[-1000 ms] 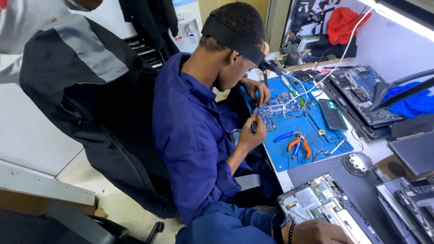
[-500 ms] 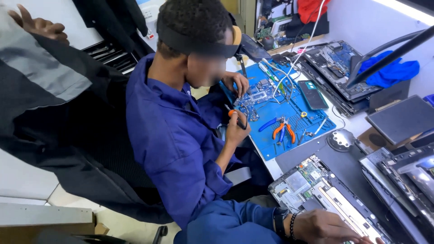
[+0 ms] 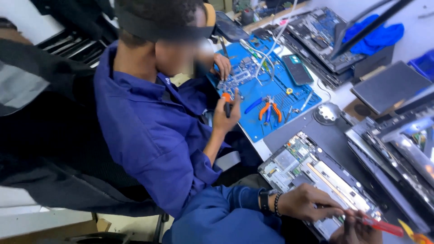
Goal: Repair a laptop by manipulating internal components and using a screwdriver
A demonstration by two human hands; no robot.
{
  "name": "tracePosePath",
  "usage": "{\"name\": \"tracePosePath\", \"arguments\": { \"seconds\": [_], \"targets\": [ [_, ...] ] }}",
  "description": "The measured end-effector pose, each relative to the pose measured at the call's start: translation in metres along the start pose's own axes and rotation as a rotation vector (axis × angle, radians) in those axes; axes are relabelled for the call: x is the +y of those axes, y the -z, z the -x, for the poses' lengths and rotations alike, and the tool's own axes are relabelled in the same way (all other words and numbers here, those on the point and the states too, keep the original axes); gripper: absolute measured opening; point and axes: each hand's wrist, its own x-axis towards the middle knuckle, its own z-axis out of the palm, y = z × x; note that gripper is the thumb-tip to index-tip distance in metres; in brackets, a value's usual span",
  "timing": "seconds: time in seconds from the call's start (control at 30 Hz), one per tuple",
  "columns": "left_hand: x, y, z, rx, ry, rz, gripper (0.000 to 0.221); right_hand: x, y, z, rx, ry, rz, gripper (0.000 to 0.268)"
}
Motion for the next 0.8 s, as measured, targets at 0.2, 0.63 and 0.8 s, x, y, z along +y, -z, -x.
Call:
{"name": "tracePosePath", "arguments": {
  "seconds": [0.2, 0.63, 0.8],
  "targets": [
    [0.034, 0.000, -0.013, -0.033, -0.064, -0.020, 0.015, -0.024, -0.034, -0.013, 0.142, 0.094, -0.086, 0.036],
    [0.034, -0.016, -0.026, -0.144, -0.060, 0.020, 0.011, -0.016, -0.016, 0.004, 0.250, 0.320, -0.237, 0.040],
    [0.037, -0.019, -0.028, -0.195, -0.158, -0.044, 0.009, -0.050, -0.020, 0.000, 0.273, 0.332, -0.315, 0.035]
  ]
}}
